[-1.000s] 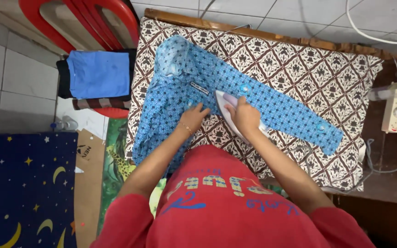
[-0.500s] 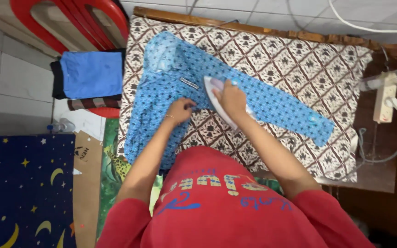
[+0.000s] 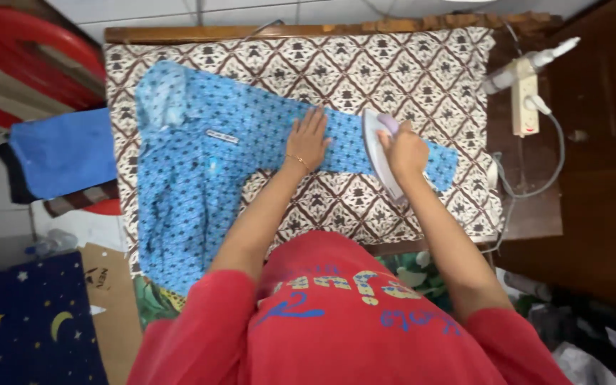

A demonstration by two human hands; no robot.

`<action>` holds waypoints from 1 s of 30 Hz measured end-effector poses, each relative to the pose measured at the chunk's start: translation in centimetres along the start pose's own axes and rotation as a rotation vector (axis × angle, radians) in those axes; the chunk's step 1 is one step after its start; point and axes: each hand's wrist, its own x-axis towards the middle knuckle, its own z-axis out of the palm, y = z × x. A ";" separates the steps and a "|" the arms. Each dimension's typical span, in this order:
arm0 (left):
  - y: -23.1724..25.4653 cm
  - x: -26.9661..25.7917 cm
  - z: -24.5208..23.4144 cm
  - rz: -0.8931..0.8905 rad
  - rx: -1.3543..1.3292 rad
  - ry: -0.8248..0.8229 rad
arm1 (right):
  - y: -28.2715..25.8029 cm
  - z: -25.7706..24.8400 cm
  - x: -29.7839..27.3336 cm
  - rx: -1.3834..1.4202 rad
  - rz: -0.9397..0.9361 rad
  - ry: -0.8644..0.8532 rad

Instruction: Ironing a blue patterned shirt on an ironing board.

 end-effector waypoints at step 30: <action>-3.2 5.9 -2.9 -0.138 0.458 -0.251 | 8.2 1.6 3.1 -0.022 -0.499 -0.158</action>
